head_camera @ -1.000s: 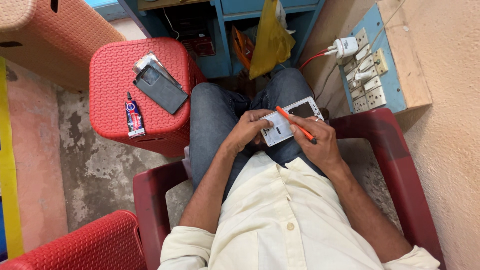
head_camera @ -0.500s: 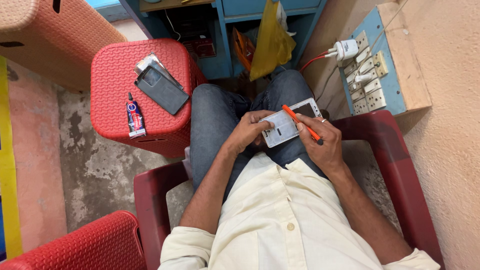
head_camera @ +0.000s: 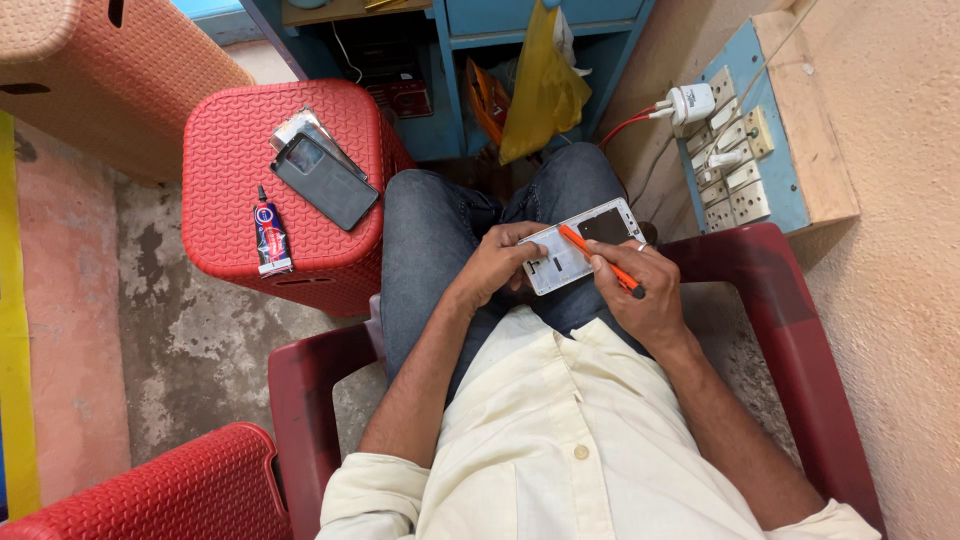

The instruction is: The person sits on a chair with a smartphone resting on their lap and uses an orange pry tool to scrape and pry along the edges of the phone's screen, working around the perimeter and turning the phone to reach different sides. A phone case and a tube of adhesive sit on a nearby stool.

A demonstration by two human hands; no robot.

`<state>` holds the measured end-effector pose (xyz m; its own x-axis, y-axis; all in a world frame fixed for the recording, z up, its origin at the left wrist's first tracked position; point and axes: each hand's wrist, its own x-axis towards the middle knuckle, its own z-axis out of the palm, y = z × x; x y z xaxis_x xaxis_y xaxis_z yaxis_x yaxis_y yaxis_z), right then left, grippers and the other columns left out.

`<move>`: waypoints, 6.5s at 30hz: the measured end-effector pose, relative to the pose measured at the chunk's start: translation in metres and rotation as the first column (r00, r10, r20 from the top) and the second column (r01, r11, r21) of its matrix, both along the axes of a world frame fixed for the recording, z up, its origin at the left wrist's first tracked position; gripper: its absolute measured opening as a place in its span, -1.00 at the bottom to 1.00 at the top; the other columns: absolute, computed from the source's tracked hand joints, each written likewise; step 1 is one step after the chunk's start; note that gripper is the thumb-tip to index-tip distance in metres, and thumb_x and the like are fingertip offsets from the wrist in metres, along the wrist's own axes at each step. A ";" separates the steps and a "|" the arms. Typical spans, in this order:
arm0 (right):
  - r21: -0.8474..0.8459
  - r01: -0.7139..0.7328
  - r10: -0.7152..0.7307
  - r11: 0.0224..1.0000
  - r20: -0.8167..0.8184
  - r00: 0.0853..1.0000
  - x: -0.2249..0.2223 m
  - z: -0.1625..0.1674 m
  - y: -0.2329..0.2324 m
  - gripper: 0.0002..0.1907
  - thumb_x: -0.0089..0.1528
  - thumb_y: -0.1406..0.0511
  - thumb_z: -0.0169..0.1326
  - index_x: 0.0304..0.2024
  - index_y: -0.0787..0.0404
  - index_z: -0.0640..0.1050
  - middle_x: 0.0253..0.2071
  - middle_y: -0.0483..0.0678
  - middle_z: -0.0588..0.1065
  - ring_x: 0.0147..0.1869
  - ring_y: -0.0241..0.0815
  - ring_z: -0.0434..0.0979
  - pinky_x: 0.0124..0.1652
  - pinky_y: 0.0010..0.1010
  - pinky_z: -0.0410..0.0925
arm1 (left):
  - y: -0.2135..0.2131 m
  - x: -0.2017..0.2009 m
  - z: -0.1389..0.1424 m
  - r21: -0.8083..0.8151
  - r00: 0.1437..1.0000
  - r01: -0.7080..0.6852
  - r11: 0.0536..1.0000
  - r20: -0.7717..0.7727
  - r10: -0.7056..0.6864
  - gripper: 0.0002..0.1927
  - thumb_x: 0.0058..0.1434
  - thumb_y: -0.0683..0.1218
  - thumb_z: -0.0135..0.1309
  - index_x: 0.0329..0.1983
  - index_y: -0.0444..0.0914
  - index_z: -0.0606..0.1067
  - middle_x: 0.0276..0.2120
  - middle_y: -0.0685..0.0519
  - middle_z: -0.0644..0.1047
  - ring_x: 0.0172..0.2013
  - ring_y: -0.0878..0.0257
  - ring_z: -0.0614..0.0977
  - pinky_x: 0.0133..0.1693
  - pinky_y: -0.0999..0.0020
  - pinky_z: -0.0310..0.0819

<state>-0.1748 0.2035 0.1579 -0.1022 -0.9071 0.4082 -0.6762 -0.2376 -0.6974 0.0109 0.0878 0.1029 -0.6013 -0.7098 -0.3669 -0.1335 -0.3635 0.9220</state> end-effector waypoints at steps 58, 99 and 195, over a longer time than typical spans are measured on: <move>-0.096 0.007 -0.015 0.995 -0.088 0.996 0.006 0.002 0.000 -0.79 0.22 0.49 0.21 -0.08 0.31 0.65 -0.23 0.04 0.63 -0.22 -0.08 0.62 -0.21 -0.34 0.45 | -0.001 0.000 0.000 -0.011 1.000 0.000 1.000 -0.023 0.000 -0.57 0.20 -0.11 0.10 0.14 -0.28 0.58 -0.43 0.04 0.65 -0.66 0.42 0.50 -0.62 0.54 0.36; -0.091 0.125 -0.132 0.988 -0.076 0.988 0.003 0.002 0.000 -0.83 0.25 0.47 0.19 -0.10 0.36 0.64 -0.21 0.09 0.63 -0.22 -0.01 0.61 -0.17 -0.29 0.43 | 0.001 0.000 0.004 -0.009 1.000 -0.007 1.000 -0.017 0.007 -0.56 0.20 -0.12 0.09 0.16 -0.30 0.57 -0.41 0.01 0.67 -0.62 0.40 0.57 -0.62 0.53 0.37; -0.089 0.186 -0.191 0.978 -0.049 0.980 -0.001 -0.010 0.000 -0.82 0.27 0.46 0.19 -0.07 0.36 0.64 -0.25 0.11 0.61 -0.26 -0.02 0.56 -0.19 -0.29 0.41 | 0.001 0.001 0.003 -0.002 1.000 0.000 1.000 -0.019 0.000 -0.56 0.21 -0.12 0.08 0.16 -0.32 0.56 -0.42 0.00 0.67 -0.61 0.40 0.59 -0.62 0.55 0.38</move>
<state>-0.1755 0.2031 0.1484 -0.2427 -0.8363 0.4916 -0.7526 -0.1575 -0.6394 0.0118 0.0891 0.1055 -0.6080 -0.7108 -0.3538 -0.1155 -0.3617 0.9251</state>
